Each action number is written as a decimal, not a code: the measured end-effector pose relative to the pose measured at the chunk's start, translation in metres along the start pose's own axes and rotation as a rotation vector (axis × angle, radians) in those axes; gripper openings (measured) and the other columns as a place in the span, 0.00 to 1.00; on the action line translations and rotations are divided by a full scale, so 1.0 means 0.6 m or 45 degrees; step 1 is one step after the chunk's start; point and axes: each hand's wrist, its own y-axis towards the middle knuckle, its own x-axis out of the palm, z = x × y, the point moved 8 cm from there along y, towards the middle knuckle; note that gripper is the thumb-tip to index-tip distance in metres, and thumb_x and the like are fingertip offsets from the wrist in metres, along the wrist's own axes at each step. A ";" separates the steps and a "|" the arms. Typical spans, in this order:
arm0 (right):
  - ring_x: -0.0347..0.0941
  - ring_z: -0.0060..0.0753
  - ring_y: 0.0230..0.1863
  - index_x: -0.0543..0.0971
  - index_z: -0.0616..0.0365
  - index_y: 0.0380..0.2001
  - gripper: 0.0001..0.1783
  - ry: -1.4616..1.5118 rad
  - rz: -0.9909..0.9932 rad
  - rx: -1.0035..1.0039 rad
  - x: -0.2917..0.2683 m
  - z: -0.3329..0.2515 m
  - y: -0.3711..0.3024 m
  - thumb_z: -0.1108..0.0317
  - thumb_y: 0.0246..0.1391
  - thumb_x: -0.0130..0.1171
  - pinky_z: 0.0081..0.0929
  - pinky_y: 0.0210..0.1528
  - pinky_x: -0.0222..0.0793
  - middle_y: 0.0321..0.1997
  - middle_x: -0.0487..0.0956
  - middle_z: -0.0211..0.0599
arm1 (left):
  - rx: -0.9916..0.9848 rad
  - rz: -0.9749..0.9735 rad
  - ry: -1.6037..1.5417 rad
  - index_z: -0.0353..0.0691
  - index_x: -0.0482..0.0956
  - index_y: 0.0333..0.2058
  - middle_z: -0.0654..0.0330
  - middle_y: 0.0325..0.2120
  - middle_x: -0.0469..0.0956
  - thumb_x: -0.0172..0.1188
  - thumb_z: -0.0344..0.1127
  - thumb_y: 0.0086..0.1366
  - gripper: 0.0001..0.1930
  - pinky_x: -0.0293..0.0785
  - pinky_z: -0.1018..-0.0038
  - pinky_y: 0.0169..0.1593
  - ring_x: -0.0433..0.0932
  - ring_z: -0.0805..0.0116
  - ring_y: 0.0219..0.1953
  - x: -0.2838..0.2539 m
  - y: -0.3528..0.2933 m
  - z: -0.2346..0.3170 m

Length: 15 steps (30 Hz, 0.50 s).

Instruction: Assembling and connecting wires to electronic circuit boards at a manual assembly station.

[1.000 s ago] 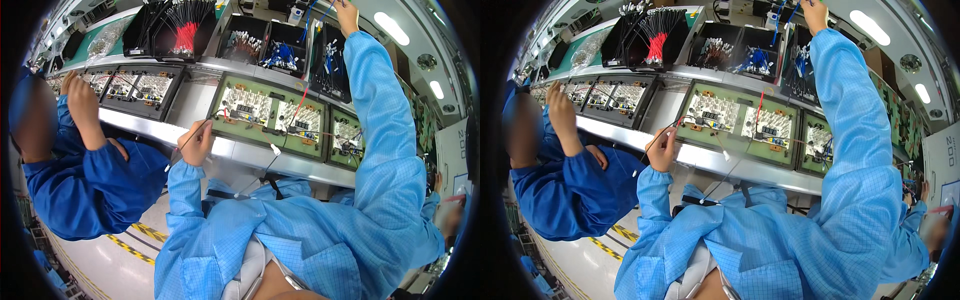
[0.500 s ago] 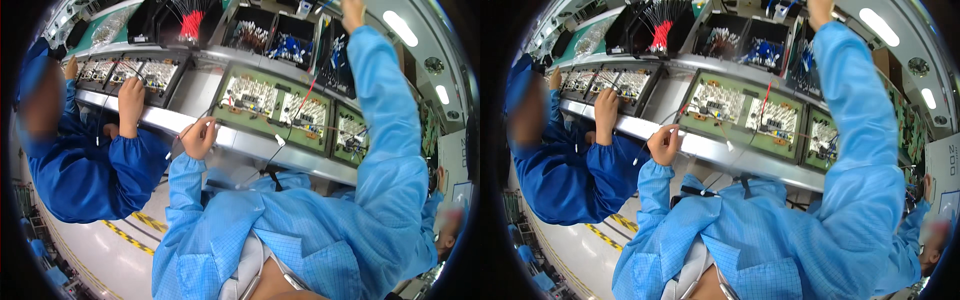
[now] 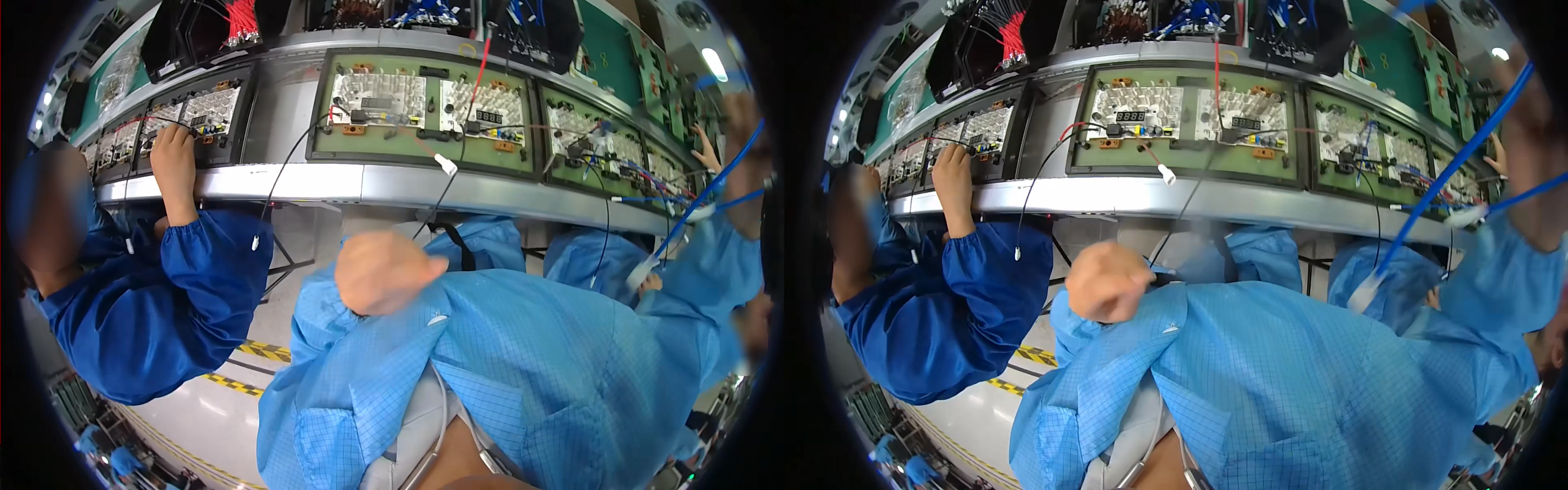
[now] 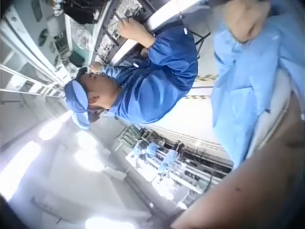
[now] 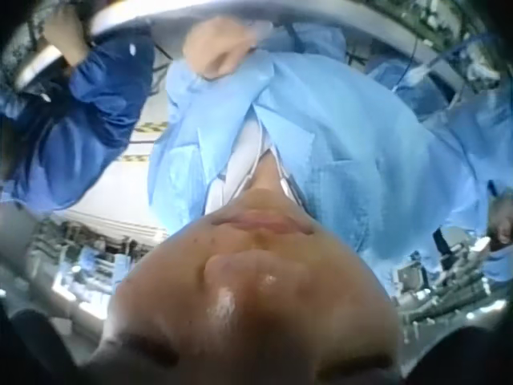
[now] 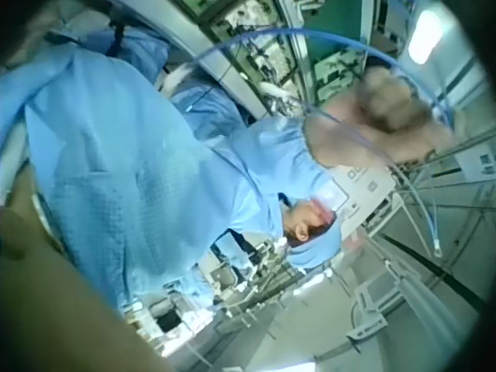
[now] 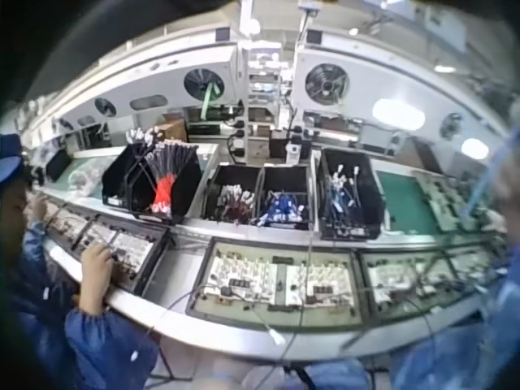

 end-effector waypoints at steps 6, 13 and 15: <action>0.63 0.13 0.25 0.76 0.61 0.37 0.13 -0.009 0.115 0.180 0.100 0.122 -0.117 0.64 0.52 0.59 0.13 0.27 0.58 0.27 0.75 0.27 | -0.577 -0.332 -0.102 0.32 0.69 0.51 0.58 0.23 0.72 0.62 0.27 0.55 0.24 0.70 0.76 0.29 0.74 0.69 0.24 0.050 0.085 -0.030; 0.55 0.09 0.20 0.75 0.65 0.41 0.15 0.250 -0.046 0.184 0.158 0.146 -0.140 0.76 0.47 0.57 0.11 0.23 0.48 0.20 0.68 0.22 | -0.557 -0.457 0.067 0.33 0.77 0.33 0.54 0.26 0.77 0.58 0.21 0.56 0.05 0.72 0.74 0.31 0.78 0.62 0.27 0.073 0.069 -0.041; 0.49 0.12 0.19 0.72 0.65 0.43 0.16 0.117 0.105 0.245 0.136 0.144 -0.139 0.67 0.54 0.53 0.16 0.22 0.45 0.16 0.57 0.19 | -0.605 -0.293 0.210 0.36 0.77 0.32 0.54 0.25 0.75 0.60 0.24 0.54 0.05 0.72 0.69 0.29 0.77 0.56 0.26 0.030 0.066 -0.039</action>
